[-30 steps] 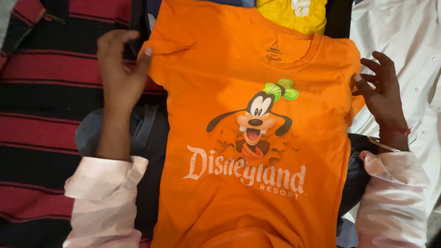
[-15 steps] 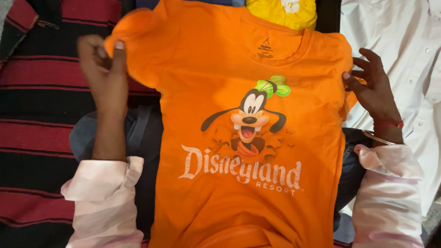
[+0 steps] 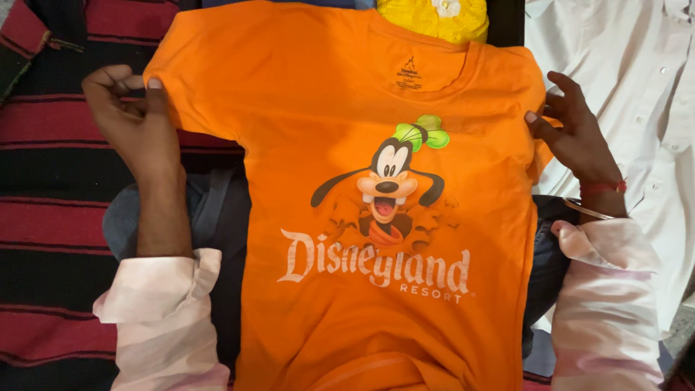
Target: The person folds an orange Disneyland Resort t-shirt and places it aside. Then, the person picks up a red sleeveless top, unfolds it, and folds it neatly on their lap.
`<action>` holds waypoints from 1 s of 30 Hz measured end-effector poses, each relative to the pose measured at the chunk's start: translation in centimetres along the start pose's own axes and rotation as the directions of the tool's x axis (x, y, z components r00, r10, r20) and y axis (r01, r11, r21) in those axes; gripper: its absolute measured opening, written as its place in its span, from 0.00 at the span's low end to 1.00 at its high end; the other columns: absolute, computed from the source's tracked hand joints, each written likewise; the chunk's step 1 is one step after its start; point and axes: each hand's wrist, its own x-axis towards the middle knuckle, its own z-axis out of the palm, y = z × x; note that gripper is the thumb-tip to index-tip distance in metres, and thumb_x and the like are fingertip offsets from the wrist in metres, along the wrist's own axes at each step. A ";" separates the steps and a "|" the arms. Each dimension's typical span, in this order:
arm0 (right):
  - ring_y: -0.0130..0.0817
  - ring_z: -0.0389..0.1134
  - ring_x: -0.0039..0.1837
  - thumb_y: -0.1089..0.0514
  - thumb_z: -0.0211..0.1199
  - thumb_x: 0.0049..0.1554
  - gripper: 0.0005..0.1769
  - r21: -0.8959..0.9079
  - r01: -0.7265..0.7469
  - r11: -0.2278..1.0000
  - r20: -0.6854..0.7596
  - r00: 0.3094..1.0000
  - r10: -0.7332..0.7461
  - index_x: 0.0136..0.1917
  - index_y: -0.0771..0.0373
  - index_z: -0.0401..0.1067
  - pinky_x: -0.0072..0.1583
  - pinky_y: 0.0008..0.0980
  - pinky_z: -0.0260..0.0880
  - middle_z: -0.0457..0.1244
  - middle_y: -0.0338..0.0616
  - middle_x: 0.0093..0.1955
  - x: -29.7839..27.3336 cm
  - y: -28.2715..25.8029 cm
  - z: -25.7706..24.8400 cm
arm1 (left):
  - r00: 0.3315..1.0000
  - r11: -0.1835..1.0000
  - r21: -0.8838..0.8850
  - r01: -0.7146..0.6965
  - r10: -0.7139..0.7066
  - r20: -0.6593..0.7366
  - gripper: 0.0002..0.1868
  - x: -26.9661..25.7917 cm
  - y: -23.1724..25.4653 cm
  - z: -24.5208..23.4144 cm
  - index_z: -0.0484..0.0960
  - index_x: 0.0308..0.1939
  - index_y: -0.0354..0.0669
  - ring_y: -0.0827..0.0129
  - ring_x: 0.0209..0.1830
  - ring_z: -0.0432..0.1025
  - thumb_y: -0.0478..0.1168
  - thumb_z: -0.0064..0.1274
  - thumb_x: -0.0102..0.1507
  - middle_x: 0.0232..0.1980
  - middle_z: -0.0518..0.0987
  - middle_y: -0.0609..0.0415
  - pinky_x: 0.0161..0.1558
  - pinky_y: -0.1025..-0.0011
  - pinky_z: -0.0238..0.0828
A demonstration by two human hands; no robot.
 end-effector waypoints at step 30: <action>0.26 0.69 0.56 0.64 0.63 0.72 0.10 0.063 0.123 0.990 -0.194 0.975 -0.109 0.58 0.72 0.64 0.57 0.24 0.69 0.67 0.44 0.50 0.3 3.2 -1.5 | 0.976 0.970 0.133 0.202 -0.211 0.055 0.12 -0.4 2.8 1.0 0.76 0.55 0.37 0.81 0.27 0.63 0.35 0.61 0.72 0.29 0.72 0.63 0.33 0.77 0.59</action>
